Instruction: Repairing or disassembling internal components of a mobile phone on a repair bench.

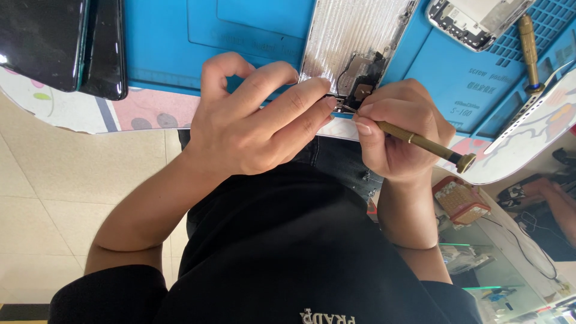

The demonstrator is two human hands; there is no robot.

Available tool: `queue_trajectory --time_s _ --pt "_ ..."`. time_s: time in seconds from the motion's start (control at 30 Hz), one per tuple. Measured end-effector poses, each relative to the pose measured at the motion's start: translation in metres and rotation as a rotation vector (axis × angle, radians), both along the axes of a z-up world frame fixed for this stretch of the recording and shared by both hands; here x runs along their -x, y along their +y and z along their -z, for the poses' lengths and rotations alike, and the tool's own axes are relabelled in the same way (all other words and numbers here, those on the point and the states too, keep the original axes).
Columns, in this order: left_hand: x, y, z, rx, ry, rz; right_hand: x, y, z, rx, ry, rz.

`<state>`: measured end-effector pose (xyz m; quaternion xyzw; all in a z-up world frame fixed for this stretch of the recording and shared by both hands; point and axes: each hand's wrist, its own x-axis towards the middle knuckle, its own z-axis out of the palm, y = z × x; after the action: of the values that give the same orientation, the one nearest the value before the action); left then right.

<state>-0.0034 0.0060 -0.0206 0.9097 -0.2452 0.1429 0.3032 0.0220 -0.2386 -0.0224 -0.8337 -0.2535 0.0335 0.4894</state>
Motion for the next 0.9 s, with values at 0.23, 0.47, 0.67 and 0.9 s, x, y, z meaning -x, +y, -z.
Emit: queue_trajectory --time_s 0.23,0.47,0.67,0.9 --pt "0.003 0.0 0.004 0.018 -0.006 0.003 -0.001 0.002 0.0 0.012 -0.027 -0.011" --pt "0.004 0.0 0.003 0.043 0.003 -0.005 0.0 0.002 0.001 -0.023 -0.024 -0.004" --pt "0.002 0.001 -0.001 0.03 0.023 -0.012 0.013 -0.006 -0.01 -0.172 0.167 0.115" --pt "0.0 0.001 0.001 0.019 0.014 0.004 0.018 -0.016 -0.007 -0.141 0.151 0.164"
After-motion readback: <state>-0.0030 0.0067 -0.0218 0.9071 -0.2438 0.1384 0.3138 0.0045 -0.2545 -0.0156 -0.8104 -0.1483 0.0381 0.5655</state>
